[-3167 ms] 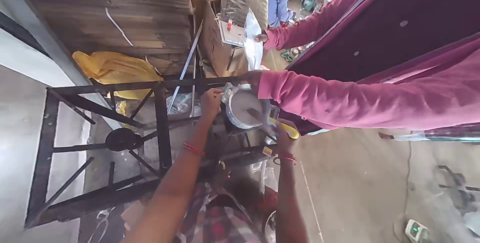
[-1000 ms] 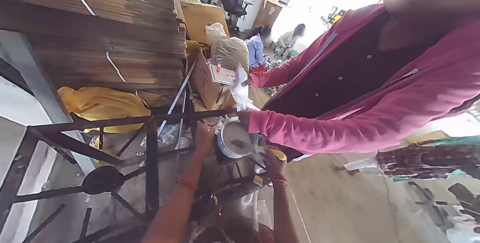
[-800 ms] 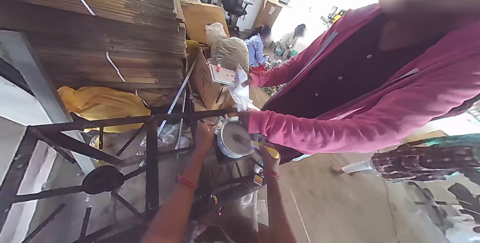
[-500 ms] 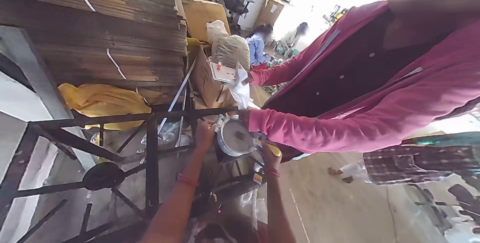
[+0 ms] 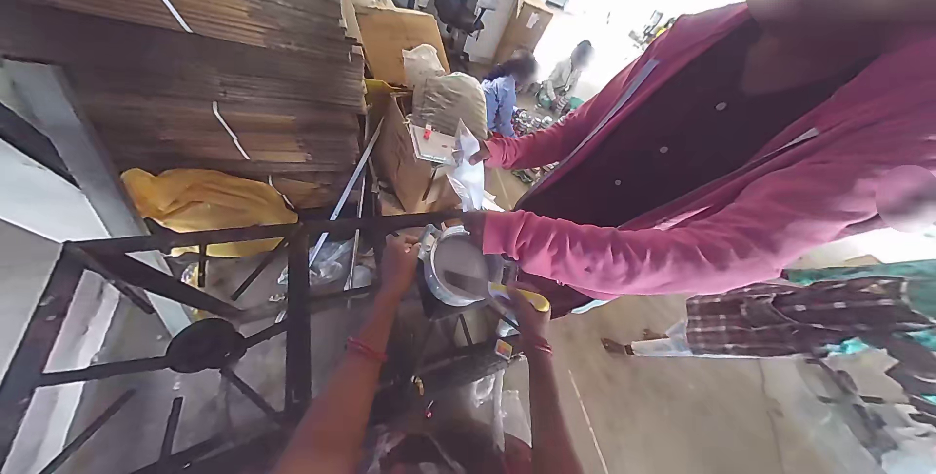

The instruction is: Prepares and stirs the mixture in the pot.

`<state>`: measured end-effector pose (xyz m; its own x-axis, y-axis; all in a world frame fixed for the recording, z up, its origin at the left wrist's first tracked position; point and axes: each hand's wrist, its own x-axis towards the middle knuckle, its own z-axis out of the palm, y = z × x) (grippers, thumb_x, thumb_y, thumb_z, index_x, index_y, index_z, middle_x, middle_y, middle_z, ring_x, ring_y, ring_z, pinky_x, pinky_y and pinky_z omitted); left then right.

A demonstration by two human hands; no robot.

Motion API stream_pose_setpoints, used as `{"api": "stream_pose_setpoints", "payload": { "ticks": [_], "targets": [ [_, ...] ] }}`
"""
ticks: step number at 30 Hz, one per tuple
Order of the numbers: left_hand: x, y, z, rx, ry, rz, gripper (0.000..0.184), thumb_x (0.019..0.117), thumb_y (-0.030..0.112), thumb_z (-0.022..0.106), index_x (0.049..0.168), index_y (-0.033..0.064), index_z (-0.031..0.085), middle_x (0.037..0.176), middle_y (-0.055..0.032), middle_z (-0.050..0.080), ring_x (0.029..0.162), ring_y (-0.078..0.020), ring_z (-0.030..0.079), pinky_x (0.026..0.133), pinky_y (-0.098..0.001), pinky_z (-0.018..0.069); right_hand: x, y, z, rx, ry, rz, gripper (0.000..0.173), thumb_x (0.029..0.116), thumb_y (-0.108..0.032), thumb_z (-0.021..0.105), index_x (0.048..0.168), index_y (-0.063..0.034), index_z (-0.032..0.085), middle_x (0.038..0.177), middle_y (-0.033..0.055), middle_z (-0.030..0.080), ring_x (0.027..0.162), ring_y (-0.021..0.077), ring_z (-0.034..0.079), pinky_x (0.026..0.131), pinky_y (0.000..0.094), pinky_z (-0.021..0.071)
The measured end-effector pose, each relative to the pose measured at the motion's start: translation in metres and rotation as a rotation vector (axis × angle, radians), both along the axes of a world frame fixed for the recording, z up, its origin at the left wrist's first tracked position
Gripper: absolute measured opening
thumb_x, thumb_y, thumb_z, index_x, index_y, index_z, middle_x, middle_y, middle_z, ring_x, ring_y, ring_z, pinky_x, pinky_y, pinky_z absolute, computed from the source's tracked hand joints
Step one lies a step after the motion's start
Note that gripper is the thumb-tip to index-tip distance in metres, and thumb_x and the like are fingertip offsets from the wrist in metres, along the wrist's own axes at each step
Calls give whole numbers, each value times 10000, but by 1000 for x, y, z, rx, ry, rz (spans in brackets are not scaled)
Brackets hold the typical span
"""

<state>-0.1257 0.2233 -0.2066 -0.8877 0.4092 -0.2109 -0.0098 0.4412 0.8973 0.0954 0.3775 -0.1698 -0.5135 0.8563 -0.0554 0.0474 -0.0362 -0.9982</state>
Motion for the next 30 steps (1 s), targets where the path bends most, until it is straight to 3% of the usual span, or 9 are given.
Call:
{"api": "stream_pose_setpoints", "payload": {
  "ticks": [6, 9, 11, 16, 19, 22, 27, 30],
  "targets": [
    [1, 1, -1, -19, -13, 9, 306, 1043, 198, 573, 1289, 36, 658, 1198, -212, 680, 1098, -352, 664, 980, -549, 507, -15, 13, -9, 91, 19, -133, 146, 938, 30, 675, 1060, 108, 668, 879, 159, 729, 718, 192, 731, 669, 340, 649],
    [-1, 3, -1, -24, -17, 5, 316, 1038, 189, 577, 1298, 25, 651, 1294, -239, 627, 1143, -372, 646, 996, -556, 507, -17, 6, -6, 90, 13, 22, 141, 926, 36, 667, 1053, 96, 676, 900, 145, 738, 732, 191, 732, 681, 337, 648],
    [-1, 1, -1, -11, -16, 7, 319, 1035, 179, 585, 1306, 19, 638, 1271, -231, 646, 1134, -364, 654, 995, -549, 509, -7, 5, 8, 66, -32, 82, 134, 929, 39, 666, 1052, 93, 676, 915, 146, 737, 735, 196, 732, 680, 341, 650],
    [1, 0, 0, 4, -22, 2, 323, 1041, 179, 579, 1316, 14, 617, 1184, -210, 697, 1103, -354, 672, 981, -547, 508, -11, 14, 6, 91, -68, -128, 160, 935, 0, 706, 1059, 95, 671, 871, 159, 732, 698, 195, 731, 660, 341, 648],
    [0, 0, -2, 16, -17, 1, 327, 1040, 175, 571, 1321, 14, 617, 1185, -202, 698, 1070, -339, 684, 958, -539, 525, -20, 8, -7, 143, -4, -6, 149, 920, 15, 682, 1048, 91, 680, 886, 131, 736, 726, 175, 728, 686, 328, 646],
    [1, -3, 4, 1, -37, -9, 326, 1045, 180, 563, 1329, 28, 614, 1176, -196, 698, 1007, -322, 694, 891, -521, 548, -10, 3, 4, 130, -26, 84, 133, 918, 27, 683, 1039, 81, 694, 911, 136, 746, 747, 192, 739, 695, 345, 653],
    [2, -4, 5, -1, -51, -2, 330, 1042, 197, 577, 1324, 33, 624, 1175, -196, 703, 1043, -339, 689, 923, -545, 535, -11, 11, -3, 203, -41, -54, 134, 920, -17, 702, 1026, 66, 699, 858, 113, 741, 714, 155, 726, 677, 323, 641],
    [-2, -3, 4, -9, -52, -3, 320, 1030, 198, 598, 1311, 47, 638, 1176, -184, 705, 1063, -331, 688, 942, -541, 533, -17, 8, -8, 333, -22, 71, 140, 886, -35, 710, 997, 50, 723, 895, 95, 750, 774, 132, 726, 741, 316, 636]
  ]
}}
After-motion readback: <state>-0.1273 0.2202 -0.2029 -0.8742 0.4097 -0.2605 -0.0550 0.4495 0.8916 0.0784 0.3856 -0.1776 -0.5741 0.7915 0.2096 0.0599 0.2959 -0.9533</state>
